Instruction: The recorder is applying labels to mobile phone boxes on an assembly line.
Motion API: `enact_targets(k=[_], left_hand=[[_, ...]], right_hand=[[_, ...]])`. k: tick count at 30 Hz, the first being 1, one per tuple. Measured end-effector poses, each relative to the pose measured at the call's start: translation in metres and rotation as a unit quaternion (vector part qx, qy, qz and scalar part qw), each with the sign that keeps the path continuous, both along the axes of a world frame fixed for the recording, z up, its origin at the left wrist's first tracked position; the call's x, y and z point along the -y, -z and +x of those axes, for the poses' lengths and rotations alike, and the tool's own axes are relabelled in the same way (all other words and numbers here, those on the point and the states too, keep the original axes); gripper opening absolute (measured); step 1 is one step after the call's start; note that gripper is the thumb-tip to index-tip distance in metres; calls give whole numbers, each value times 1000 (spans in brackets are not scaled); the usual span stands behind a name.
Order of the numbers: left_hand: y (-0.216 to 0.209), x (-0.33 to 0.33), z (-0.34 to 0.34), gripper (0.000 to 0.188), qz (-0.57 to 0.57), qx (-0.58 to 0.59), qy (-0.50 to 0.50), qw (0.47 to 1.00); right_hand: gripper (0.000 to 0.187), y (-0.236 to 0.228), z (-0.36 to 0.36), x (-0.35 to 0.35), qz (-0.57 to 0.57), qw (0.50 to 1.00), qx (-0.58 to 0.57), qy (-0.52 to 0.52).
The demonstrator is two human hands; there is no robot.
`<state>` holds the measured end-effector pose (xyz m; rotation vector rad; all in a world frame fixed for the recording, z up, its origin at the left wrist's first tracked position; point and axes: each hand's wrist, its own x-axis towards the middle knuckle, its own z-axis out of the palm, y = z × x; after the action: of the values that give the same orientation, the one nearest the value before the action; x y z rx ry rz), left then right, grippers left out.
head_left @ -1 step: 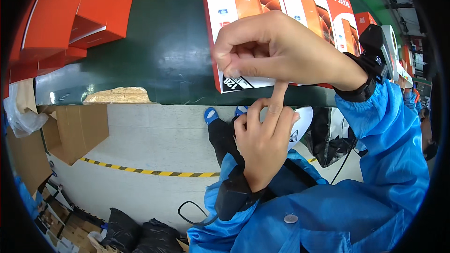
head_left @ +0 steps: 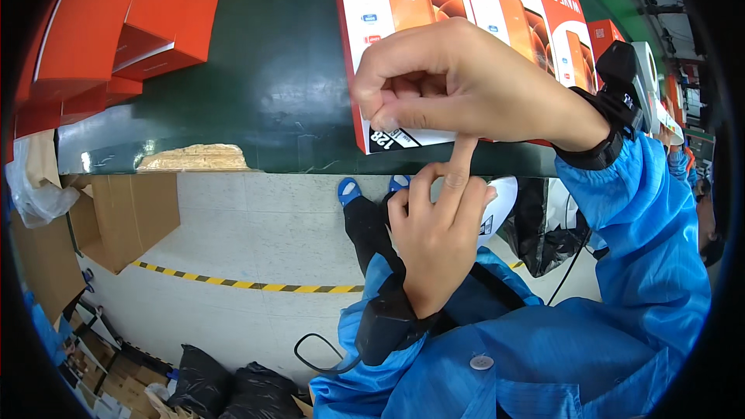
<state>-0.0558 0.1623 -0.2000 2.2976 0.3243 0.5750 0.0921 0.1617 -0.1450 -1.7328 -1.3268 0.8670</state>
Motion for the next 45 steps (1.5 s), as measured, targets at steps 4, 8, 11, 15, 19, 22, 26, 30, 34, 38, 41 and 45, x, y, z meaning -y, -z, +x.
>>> enact_targets(k=[4,8,11,15,19,22,26,30,34,38,41,45], left_hand=[[1,0,1,14,-1,-2,1,1000],[2,2,2,15,-7,2,4,1000],[2,0,-1,15,-9,0,8,1000],[8,1,2,15,-1,13,6,1000],[8,3,1,15,3,30,-6,1000],[5,1,0,16,17,13,3,1000],[-2,-4,-1,15,-59,11,44,997],[-15,-25,-13,18,-225,55,-54,971],[-51,-50,-21,38,-413,-115,-99,898],[-57,-51,-18,43,-474,-23,-66,877],[-67,-39,1,42,-418,126,-35,899],[-69,-50,-9,29,-436,24,38,899]], right_hand=[[6,-4,1,-1,-17,997,58,-39],[6,0,3,1,-4,998,46,-33],[6,-1,2,-1,-1,997,61,-42],[8,3,3,0,16,995,88,-47],[12,9,-4,5,106,962,245,-62],[19,2,-18,8,47,942,331,21],[28,13,-13,0,81,911,376,147],[23,-12,-15,13,37,987,93,123],[45,-36,-39,55,72,961,267,26],[50,-38,-43,68,-10,984,174,30],[48,-43,-27,74,-6,998,50,25],[35,-54,-21,82,-82,996,-41,-18]])
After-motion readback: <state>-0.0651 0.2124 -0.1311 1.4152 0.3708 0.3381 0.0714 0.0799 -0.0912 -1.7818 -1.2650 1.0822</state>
